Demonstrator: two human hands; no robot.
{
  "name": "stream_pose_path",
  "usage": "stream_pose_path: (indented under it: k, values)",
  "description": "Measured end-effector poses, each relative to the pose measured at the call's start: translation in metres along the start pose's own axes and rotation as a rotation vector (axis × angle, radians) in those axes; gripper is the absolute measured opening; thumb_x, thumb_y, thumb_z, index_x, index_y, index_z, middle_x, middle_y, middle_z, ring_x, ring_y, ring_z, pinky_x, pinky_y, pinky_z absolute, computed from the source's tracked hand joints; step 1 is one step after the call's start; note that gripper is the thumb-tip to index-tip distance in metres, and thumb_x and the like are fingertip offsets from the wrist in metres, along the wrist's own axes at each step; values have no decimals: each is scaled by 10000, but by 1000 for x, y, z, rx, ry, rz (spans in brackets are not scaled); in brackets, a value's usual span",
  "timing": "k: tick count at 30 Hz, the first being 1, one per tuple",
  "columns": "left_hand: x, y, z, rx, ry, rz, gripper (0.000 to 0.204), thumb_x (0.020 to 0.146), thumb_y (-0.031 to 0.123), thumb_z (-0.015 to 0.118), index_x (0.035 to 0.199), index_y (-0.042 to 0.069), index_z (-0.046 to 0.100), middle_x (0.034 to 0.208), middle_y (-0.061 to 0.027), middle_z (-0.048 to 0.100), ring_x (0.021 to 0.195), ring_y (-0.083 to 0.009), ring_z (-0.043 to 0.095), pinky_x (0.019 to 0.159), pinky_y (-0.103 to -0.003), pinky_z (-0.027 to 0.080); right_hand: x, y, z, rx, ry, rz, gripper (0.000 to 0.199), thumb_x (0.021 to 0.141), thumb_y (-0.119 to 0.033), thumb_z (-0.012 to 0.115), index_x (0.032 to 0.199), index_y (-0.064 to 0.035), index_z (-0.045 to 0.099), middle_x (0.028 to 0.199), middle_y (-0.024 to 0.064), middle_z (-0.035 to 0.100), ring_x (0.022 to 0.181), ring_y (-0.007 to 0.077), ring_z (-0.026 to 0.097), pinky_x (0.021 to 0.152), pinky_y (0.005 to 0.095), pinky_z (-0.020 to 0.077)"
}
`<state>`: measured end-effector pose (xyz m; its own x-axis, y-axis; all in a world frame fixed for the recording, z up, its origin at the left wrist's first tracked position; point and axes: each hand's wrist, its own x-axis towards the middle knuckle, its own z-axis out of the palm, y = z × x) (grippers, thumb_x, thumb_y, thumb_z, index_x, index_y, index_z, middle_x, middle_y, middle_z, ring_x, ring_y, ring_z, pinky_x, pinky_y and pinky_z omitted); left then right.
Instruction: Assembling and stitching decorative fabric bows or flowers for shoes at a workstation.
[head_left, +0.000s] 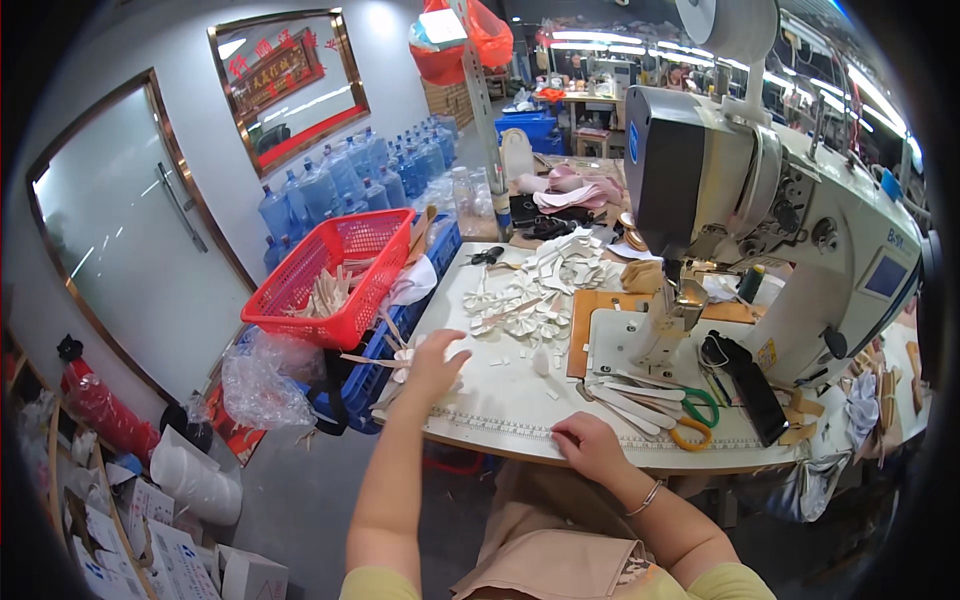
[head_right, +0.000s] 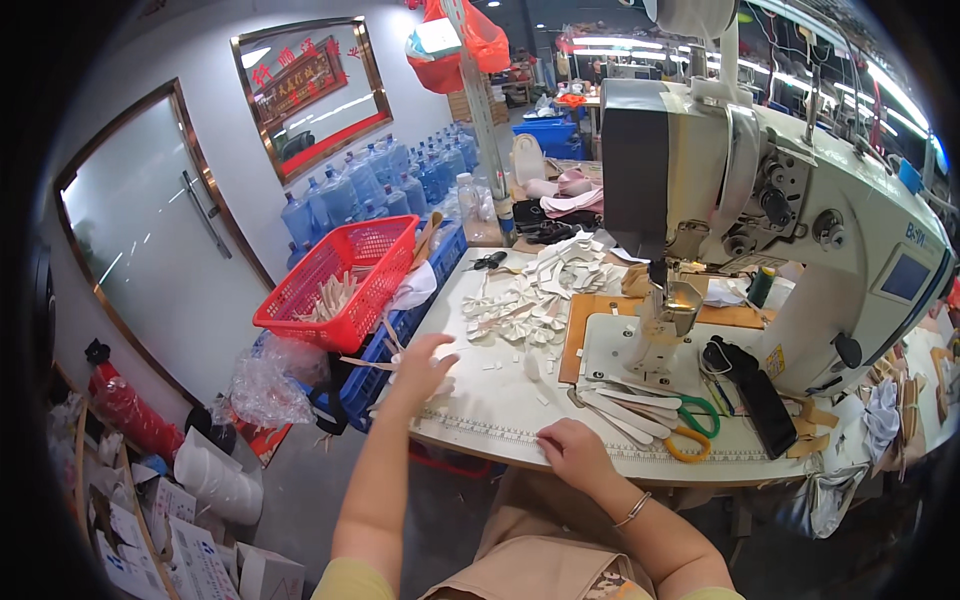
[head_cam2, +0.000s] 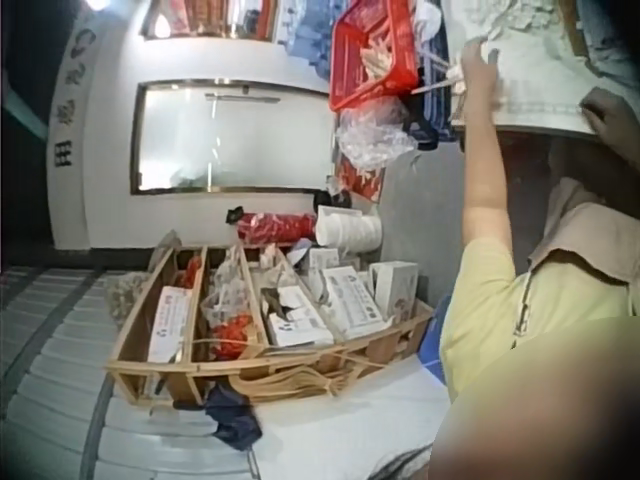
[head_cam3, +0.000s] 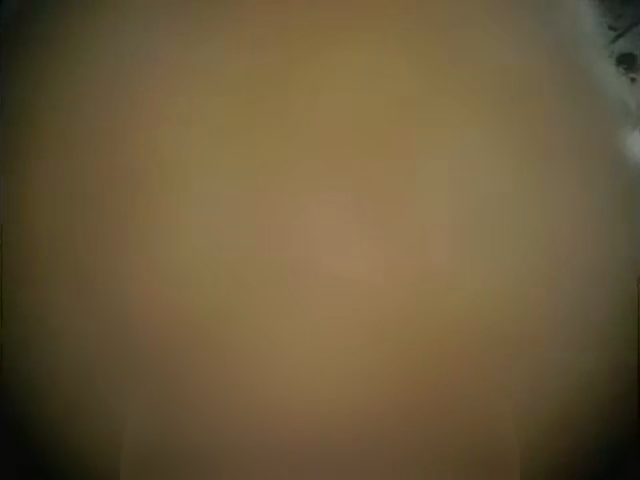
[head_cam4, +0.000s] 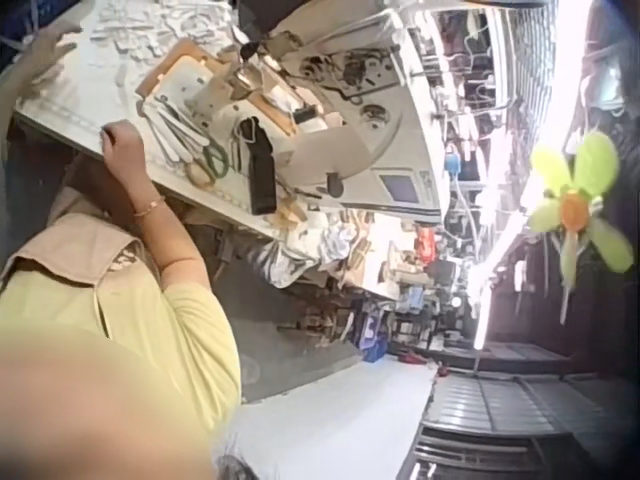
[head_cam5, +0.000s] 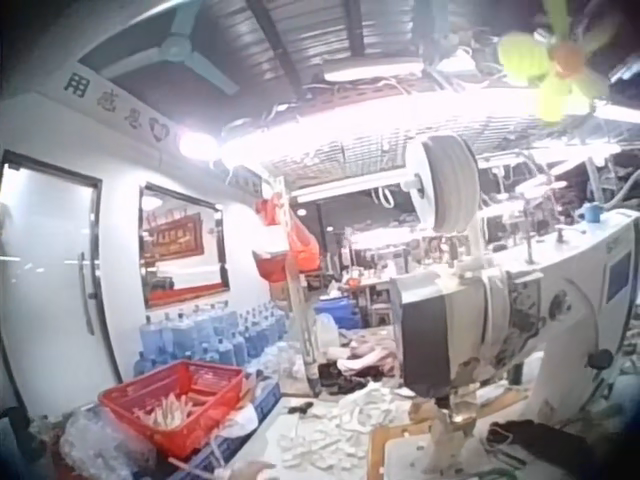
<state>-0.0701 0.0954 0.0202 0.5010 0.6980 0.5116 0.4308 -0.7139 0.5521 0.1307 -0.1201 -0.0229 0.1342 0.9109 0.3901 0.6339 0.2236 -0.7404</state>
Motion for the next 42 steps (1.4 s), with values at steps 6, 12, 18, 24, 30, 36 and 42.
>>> stream_pose_path:
  k: [6, 12, 18, 24, 30, 36, 42]
  values:
    - [50, -57, 86, 245, 43, -204, 249, 746, 81, 587, 991, 49, 613, 1007, -172, 592, 972, -327, 549, 862, -410, 426, -6, -6, 6, -182, 31, -250, 70, 758, -99, 616, 794, -40, 609, 777, 98, 571, 747, 268, 539, 678, 344, 461]
    - [46, -52, 71, 196, 210, -203, 151, 712, 7, 543, 825, 33, 641, 868, -168, 576, 801, -355, 567, 721, -406, 466, -5, -3, 1, -143, 50, -227, 69, 764, -107, 609, 783, -41, 607, 771, 98, 566, 744, 265, 536, 666, 342, 460]
    - [26, -36, 43, 80, -17, 37, 290, 730, -7, 545, 1010, 37, 605, 1048, -165, 566, 974, -322, 547, 857, -360, 438, -5, -5, 2, -232, 40, -200, 70, 762, -124, 608, 757, -55, 598, 761, 84, 547, 744, 255, 527, 669, 340, 460]
    - [24, -41, 74, 132, -189, 0, 324, 756, 135, 569, 1078, 107, 600, 1107, -148, 577, 1034, -312, 536, 894, -372, 424, -9, -7, 4, -281, 22, -246, 74, 761, -127, 610, 756, -54, 600, 773, 77, 546, 756, 250, 522, 680, 336, 459]
    - [44, -2, 39, 236, 194, -98, 213, 813, 169, 528, 960, 41, 614, 703, -175, 609, 659, -352, 596, 587, -405, 462, -12, -6, 1, -183, 37, -316, 69, 745, -103, 628, 783, -47, 615, 768, 86, 569, 750, 258, 539, 684, 337, 466]
    - [-13, 72, -39, -624, -289, -215, 330, 881, 81, 492, 1197, 1, 436, 721, 30, 492, 693, -41, 474, 649, -196, 397, 15, -35, -11, 485, 180, 71, 184, 819, -124, 617, 941, 13, 607, 860, 96, 634, 784, 154, 606, 696, 256, 481]
    - [-84, 109, -1, -707, -92, -231, 358, 892, 68, 499, 1231, 5, 405, 814, -19, 574, 748, -83, 530, 666, -212, 440, 30, -54, -12, 882, -219, 352, 197, 840, -146, 610, 950, 14, 578, 788, 52, 623, 702, 97, 593, 644, 230, 494]
